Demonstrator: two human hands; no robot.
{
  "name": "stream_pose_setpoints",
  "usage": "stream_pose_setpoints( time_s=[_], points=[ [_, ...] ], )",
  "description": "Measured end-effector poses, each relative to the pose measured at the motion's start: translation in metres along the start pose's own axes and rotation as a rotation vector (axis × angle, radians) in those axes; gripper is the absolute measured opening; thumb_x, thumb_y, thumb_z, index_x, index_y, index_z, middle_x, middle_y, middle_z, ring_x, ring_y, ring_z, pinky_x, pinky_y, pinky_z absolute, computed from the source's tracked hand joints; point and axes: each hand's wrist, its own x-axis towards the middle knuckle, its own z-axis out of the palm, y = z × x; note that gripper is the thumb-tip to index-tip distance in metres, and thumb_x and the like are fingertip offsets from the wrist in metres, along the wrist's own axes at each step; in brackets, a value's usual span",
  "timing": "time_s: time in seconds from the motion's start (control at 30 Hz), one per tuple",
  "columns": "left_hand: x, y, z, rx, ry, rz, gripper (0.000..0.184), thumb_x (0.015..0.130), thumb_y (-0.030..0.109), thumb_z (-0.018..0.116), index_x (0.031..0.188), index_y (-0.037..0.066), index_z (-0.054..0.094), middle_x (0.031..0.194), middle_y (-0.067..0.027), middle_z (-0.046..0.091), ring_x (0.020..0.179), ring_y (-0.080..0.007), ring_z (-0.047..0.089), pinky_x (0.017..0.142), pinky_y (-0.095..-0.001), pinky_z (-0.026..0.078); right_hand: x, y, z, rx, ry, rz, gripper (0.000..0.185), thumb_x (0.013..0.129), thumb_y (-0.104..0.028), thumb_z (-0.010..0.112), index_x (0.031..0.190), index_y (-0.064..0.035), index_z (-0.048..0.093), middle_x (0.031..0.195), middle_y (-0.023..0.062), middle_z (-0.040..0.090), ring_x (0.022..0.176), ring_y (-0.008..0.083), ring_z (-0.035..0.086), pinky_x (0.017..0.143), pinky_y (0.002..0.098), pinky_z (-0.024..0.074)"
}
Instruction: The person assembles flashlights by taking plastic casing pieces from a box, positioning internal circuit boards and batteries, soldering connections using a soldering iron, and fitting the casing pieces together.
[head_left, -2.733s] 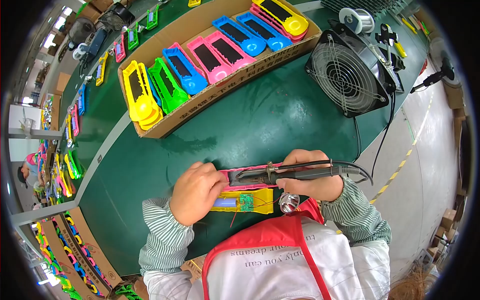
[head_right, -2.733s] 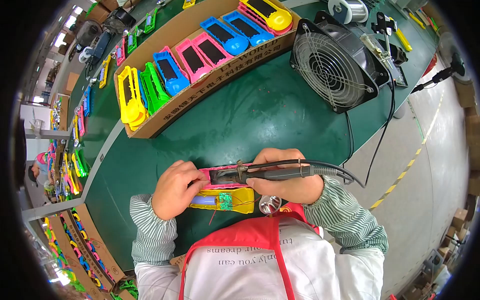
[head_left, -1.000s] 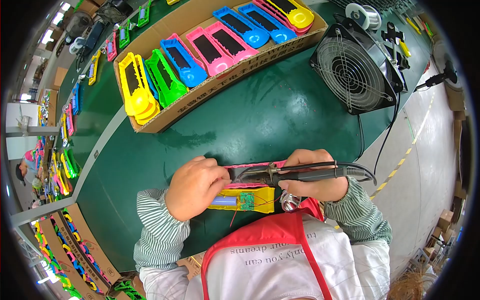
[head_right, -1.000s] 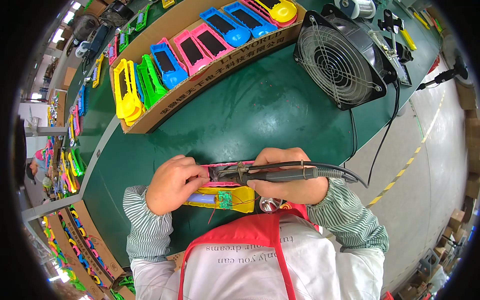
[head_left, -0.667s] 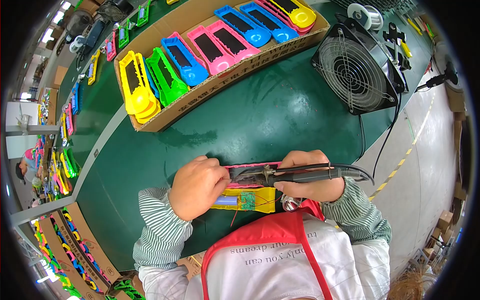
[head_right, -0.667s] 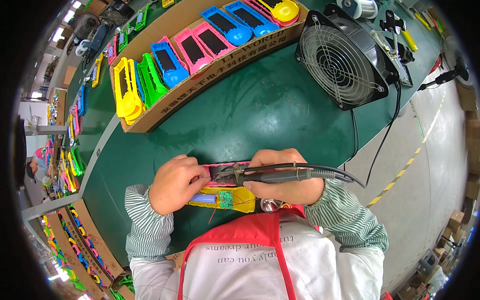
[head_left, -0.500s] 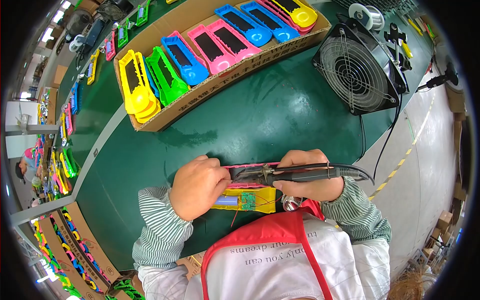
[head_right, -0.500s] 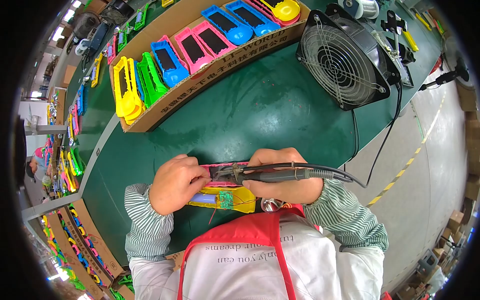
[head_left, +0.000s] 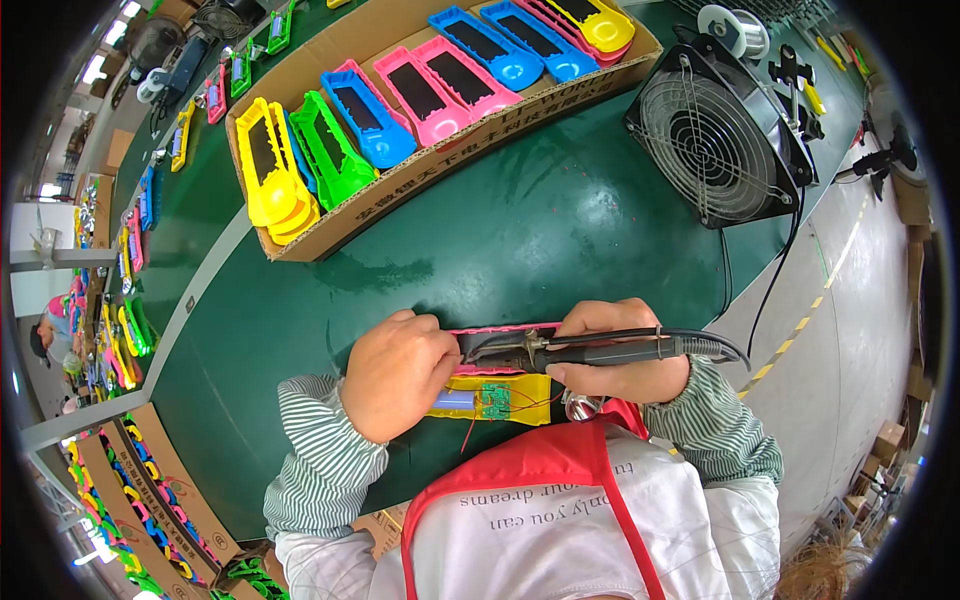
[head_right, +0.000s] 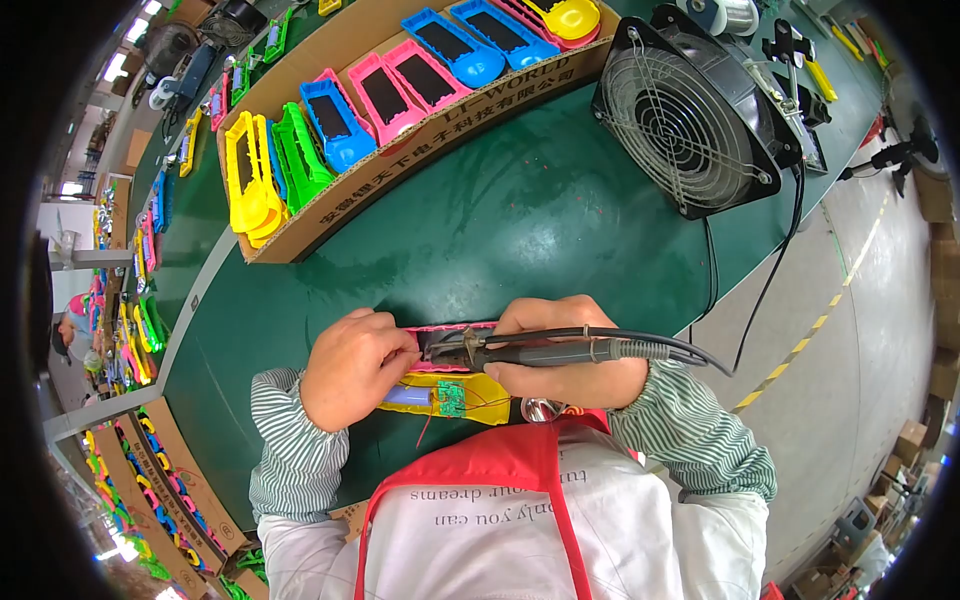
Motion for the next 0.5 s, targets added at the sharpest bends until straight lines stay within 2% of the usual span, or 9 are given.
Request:
stream_pose_setpoints(
  time_s=[0.5],
  points=[
    [-0.0012,0.0024,0.0006,-0.020,-0.015,-0.052,0.012,0.080,0.013,0.060,0.077,0.005,0.067,0.073,-0.0098,0.058,0.075,-0.0292,0.055,0.068,-0.0400,0.046,0.0031,0.0013,0.0012,-0.014,-0.005,-0.014,0.019,0.078,-0.017,0.074,0.083,-0.0025,0.063,0.064,0.0052,0.063,0.054,0.0106,0.060,0.051,0.0268,0.0483]
  ],
)
